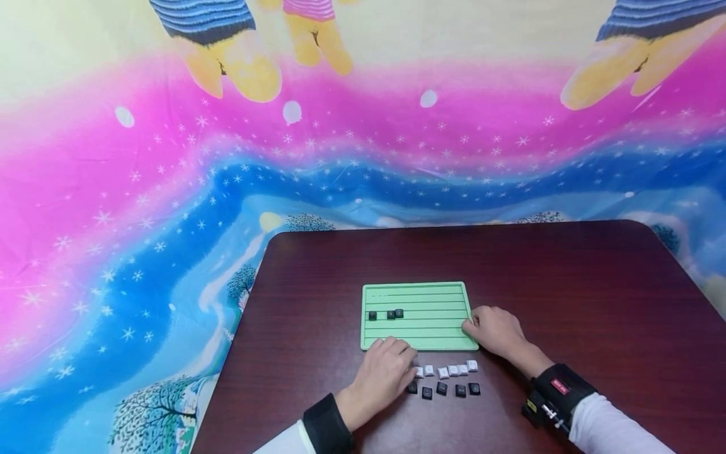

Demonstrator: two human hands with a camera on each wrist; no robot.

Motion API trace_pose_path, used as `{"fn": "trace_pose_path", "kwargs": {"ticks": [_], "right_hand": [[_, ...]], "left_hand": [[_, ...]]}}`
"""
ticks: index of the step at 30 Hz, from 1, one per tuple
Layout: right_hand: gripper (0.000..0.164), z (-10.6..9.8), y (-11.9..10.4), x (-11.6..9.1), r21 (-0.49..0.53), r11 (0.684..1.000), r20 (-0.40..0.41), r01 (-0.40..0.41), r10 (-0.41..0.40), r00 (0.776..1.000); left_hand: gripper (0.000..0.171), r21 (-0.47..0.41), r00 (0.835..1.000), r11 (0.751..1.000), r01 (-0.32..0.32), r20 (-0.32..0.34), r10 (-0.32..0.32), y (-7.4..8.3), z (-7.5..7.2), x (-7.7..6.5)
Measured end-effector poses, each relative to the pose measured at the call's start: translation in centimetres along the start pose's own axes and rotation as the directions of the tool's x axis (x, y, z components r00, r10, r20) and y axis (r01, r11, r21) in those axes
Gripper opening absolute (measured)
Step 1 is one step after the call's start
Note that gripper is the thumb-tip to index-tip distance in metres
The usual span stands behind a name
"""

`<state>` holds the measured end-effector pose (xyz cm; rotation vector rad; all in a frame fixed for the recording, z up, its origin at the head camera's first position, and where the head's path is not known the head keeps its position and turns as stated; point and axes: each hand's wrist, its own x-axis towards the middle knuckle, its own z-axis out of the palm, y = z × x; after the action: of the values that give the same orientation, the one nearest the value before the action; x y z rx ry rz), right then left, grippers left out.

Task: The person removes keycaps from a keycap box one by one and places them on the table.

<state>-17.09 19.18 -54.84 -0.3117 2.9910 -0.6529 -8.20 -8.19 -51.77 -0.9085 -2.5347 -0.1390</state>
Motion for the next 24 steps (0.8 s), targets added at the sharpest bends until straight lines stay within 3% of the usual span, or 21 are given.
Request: {"fn": "trace_pose_path", "kwargs": {"ticks": [16,24], "right_hand": [[0.041,0.1,0.1,0.0,-0.004,1.000,-0.006,0.004,-0.004,1.000],[0.040,0.2,0.1,0.0,-0.003,1.000,-0.011,0.008,-0.008,1.000]], "left_hand": [[0.021,-0.008,0.999,0.999,0.037,0.010,-0.036,-1.5,0.4,1.3],[0.022,-0.010,0.996,0.997,0.082,0.046,-0.082,-2.6,0.4,2.2]]}}
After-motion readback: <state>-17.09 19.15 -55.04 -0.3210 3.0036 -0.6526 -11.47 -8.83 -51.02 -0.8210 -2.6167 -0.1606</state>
